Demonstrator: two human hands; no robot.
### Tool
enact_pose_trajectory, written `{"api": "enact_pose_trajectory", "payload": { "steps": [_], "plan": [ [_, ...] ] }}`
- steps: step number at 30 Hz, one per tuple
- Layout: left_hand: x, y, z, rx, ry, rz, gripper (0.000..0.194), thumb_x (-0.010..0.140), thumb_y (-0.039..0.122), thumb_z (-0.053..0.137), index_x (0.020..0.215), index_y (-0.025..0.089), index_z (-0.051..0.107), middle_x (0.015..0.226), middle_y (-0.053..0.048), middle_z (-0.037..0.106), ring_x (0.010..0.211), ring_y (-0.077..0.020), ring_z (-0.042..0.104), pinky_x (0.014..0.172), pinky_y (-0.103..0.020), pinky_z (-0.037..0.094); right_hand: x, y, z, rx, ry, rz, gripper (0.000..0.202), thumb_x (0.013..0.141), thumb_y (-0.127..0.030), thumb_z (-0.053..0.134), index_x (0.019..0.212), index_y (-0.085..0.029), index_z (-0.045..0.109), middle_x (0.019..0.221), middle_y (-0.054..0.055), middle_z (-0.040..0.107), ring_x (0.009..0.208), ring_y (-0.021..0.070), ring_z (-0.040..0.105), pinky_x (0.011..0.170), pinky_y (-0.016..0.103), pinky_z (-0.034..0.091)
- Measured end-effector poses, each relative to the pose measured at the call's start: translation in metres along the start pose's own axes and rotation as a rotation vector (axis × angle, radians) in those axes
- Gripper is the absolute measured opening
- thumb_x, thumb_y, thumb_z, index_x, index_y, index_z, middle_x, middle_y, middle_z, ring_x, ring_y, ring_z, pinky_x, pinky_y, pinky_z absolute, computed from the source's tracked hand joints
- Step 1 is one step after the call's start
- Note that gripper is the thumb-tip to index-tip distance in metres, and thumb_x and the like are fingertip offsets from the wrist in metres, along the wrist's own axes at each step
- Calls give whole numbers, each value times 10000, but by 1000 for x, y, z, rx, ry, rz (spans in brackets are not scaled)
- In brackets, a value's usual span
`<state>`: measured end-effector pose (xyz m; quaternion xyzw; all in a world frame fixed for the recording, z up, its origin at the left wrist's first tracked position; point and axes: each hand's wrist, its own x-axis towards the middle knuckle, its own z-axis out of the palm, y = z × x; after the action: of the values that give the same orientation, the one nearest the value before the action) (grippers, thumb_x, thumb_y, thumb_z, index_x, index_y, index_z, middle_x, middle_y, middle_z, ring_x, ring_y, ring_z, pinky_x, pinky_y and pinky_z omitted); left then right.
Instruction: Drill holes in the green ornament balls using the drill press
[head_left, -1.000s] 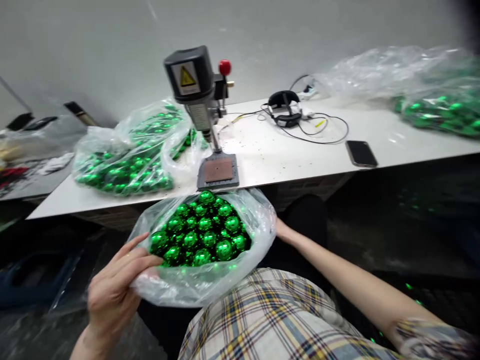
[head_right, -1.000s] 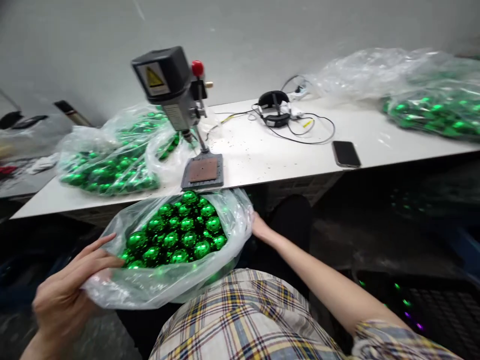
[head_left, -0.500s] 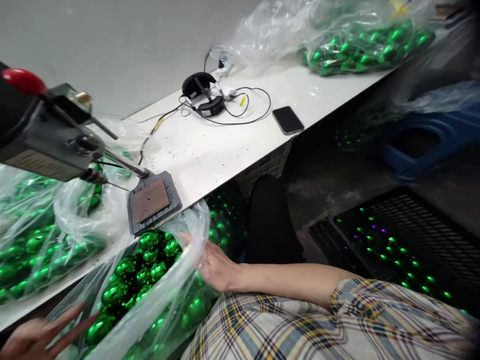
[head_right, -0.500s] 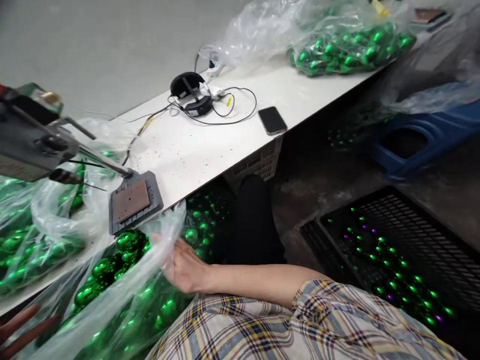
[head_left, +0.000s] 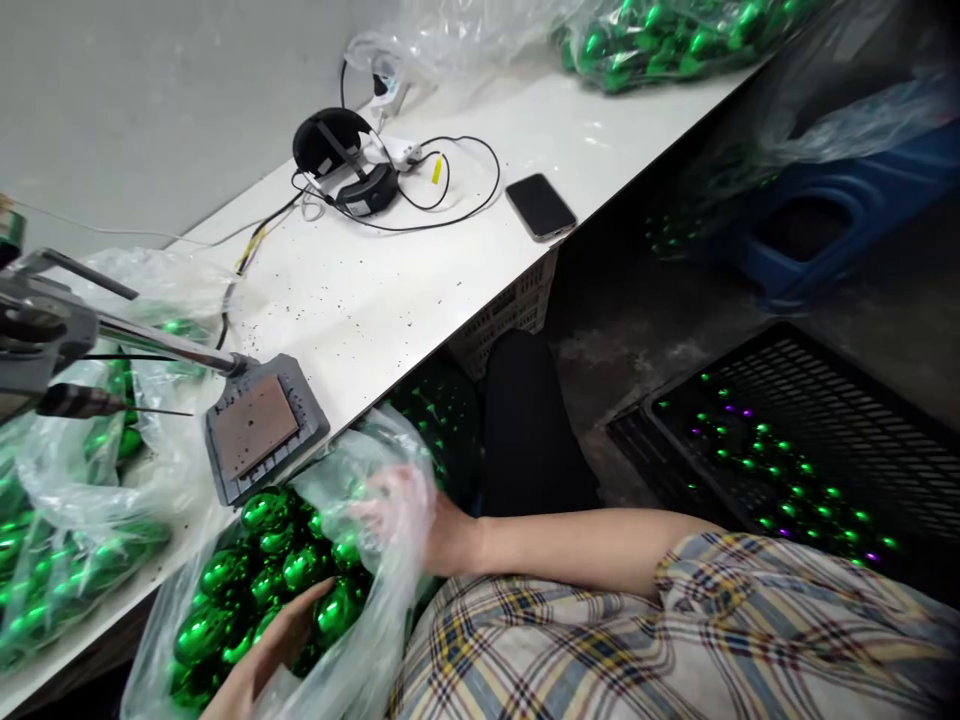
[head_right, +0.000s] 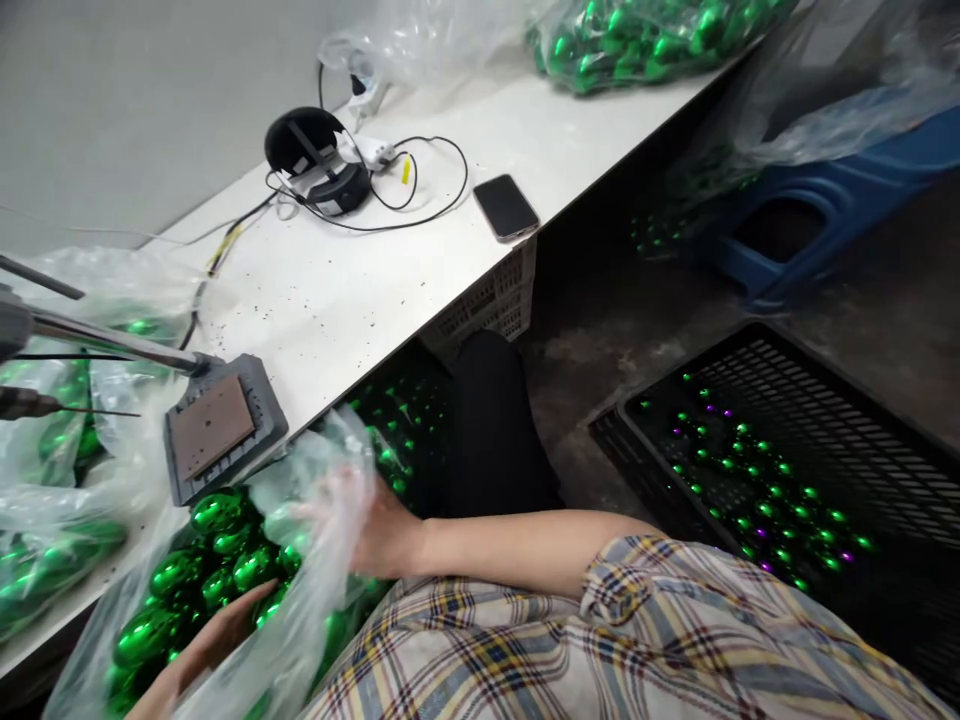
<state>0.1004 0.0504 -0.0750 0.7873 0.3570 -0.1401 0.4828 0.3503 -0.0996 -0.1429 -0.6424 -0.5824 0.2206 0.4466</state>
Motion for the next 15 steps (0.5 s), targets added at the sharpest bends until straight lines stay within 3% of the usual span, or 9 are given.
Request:
{"api": "enact_pose_trajectory", "payload": {
  "steps": [3,6,11,13,15],
  "plan": [
    [-6,13,10,105,99,110,646,725,567,719,1324,348,619,1452,-66,564,1352,-370,507,1117,-509,421,-17,26,4,-12,161,288,563,1002,-391,401,1472,-82,420,1561,222,349,1473,341,301,1212,590,245],
    [0,26,18,393,196,324,698,760,505,738,1407,326,547,1587,-108,380,1476,-408,302,1143,-575,350,-21,32,11,9,175,361,701,978,-464,448,1533,-63,295,1604,249,237,1502,378,228,1202,641,231],
    [25,22,37,659,184,440,1032,828,447,685,1604,281,26,1659,-212,104,1513,-432,160,1157,-677,218,-8,-6,5,100,147,269,659,1007,-431,362,1571,-124,213,1636,170,208,1528,320,177,1251,559,194],
    [30,21,43,680,152,460,1148,783,491,713,1600,233,-51,1651,-248,87,1513,-457,108,1152,-706,174,0,-28,-1,150,121,203,634,1029,-396,292,1592,-158,122,1639,131,222,1529,277,193,1258,511,220],
    [34,23,44,661,96,478,1220,726,537,747,1603,192,-27,1638,-265,131,1509,-480,80,1142,-716,191,8,-49,-5,191,82,138,634,1032,-391,306,1596,-191,96,1605,101,326,1495,252,299,1247,460,284]
  ]
}}
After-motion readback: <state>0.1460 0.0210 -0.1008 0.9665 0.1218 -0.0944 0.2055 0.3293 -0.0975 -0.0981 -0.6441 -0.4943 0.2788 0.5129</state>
